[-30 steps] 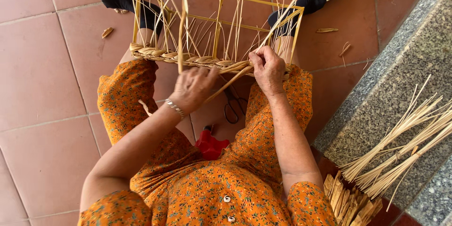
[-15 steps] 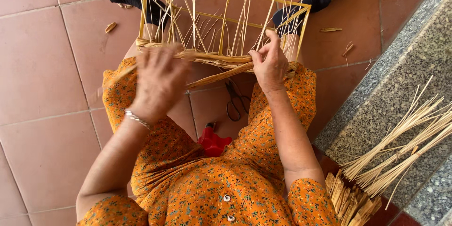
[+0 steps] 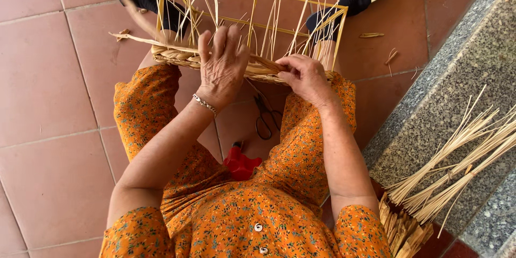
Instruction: The person weaves a basket by hand, interlacing dried palm strips through a yellow metal frame held between the feet. They trim excess material with scissors and continue weaving around the rim.
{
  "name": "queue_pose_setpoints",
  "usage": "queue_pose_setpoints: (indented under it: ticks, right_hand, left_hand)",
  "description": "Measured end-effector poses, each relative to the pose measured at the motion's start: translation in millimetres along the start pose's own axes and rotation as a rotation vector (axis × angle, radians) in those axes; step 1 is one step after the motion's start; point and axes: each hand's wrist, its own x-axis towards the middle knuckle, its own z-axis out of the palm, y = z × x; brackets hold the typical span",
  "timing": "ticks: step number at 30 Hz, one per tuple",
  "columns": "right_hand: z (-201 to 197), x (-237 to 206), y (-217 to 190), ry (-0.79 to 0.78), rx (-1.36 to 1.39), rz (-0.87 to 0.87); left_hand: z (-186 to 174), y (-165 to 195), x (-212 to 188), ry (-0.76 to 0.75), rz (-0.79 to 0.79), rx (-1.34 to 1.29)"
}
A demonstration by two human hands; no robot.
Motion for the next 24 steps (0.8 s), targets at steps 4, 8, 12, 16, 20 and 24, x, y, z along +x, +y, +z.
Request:
queue_pose_setpoints:
  ticks: [4, 8, 12, 16, 20, 24]
  right_hand:
    - [10, 3, 1, 0.016, -0.026, 0.145]
    - [13, 3, 8, 0.065, 0.03, 0.06]
    - [15, 7, 6, 0.075, -0.014, 0.093]
    - [17, 7, 2, 0.115, 0.05, 0.118]
    - [19, 8, 1, 0.148, 0.075, 0.148]
    - [28, 18, -2, 0.217, -0.123, 0.034]
  left_hand:
    - [16, 13, 8, 0.125, 0.077, -0.15]
    - [32, 23, 25, -0.382, -0.061, -0.471]
    - [41, 27, 58, -0.581, -0.134, -0.432]
    - [40, 25, 57, -0.512, -0.477, -0.915]
    - [34, 23, 21, -0.352, -0.752, -1.664]
    - [28, 37, -15, -0.329, -0.545, -1.437]
